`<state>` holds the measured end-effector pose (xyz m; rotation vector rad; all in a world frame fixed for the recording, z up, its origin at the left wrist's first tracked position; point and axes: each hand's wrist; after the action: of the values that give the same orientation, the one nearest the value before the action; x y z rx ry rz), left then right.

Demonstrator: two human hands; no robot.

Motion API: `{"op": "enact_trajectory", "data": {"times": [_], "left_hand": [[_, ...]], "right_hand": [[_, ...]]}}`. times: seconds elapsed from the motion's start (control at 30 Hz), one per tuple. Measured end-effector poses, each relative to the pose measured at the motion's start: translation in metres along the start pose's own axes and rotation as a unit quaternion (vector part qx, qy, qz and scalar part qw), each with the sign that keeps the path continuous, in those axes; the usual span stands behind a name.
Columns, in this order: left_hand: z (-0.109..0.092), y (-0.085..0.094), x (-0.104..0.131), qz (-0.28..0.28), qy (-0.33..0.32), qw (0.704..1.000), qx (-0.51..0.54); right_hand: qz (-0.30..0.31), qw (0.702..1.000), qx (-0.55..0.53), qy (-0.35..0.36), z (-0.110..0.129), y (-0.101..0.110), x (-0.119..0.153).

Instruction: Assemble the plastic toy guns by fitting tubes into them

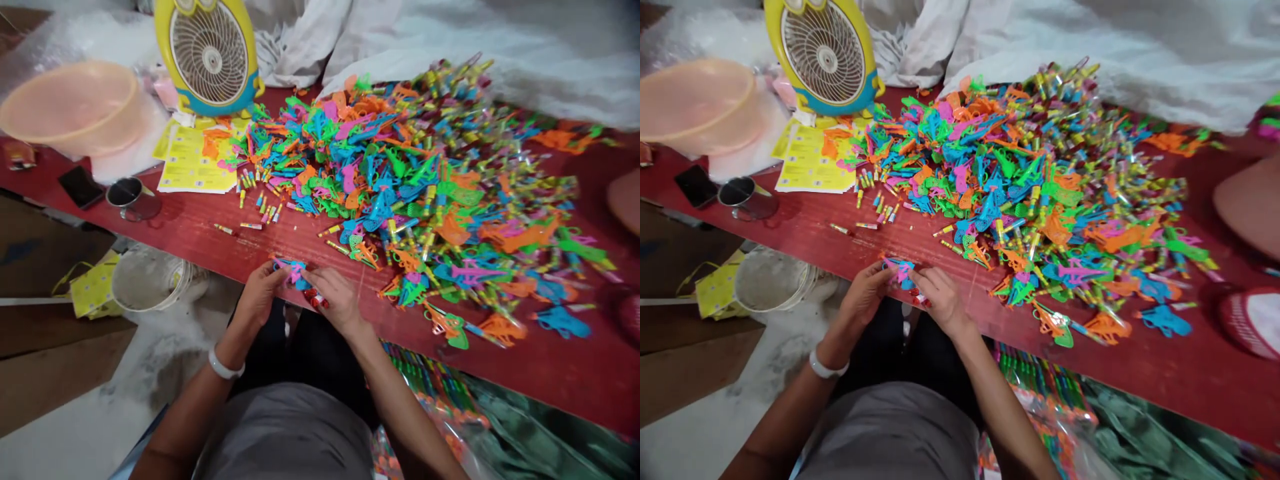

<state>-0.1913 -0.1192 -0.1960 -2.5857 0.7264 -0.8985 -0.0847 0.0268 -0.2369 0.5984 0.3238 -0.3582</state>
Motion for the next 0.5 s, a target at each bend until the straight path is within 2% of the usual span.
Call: {"op": "enact_trajectory", "data": {"times": [0.03, 0.1, 0.17, 0.23, 0.5], "left_hand": [[0.0, 0.001, 0.0, -0.014, -0.008, 1.0, 0.003], [0.002, 0.003, -0.001, -0.038, -0.037, 0.999, 0.004], [0.006, 0.003, -0.001, -0.046, -0.061, 0.997, -0.008], [0.01, 0.002, 0.0, -0.045, -0.069, 0.996, -0.022], [0.022, -0.003, 0.008, -0.057, -0.06, 0.996, -0.033]], "right_hand": [[-0.005, 1.0, -0.013, -0.014, 0.001, 0.0, 0.002], [-0.026, 0.995, -0.055, -0.085, 0.005, 0.0, 0.006], [-0.038, 0.978, -0.105, -0.174, 0.011, -0.002, 0.007], [-0.027, 0.962, -0.149, -0.229, 0.017, -0.004, 0.007], [-0.03, 0.947, -0.195, -0.253, 0.02, -0.007, 0.006]]}}
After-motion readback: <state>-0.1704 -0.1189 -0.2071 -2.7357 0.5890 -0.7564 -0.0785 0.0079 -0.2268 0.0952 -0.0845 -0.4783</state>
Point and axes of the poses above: each hand's wrist, its own x-axis away from the middle knuckle, its own y-axis out of the back of the hand, z = x × y, and after that the axes turned 4 degrees about -x, right-handed
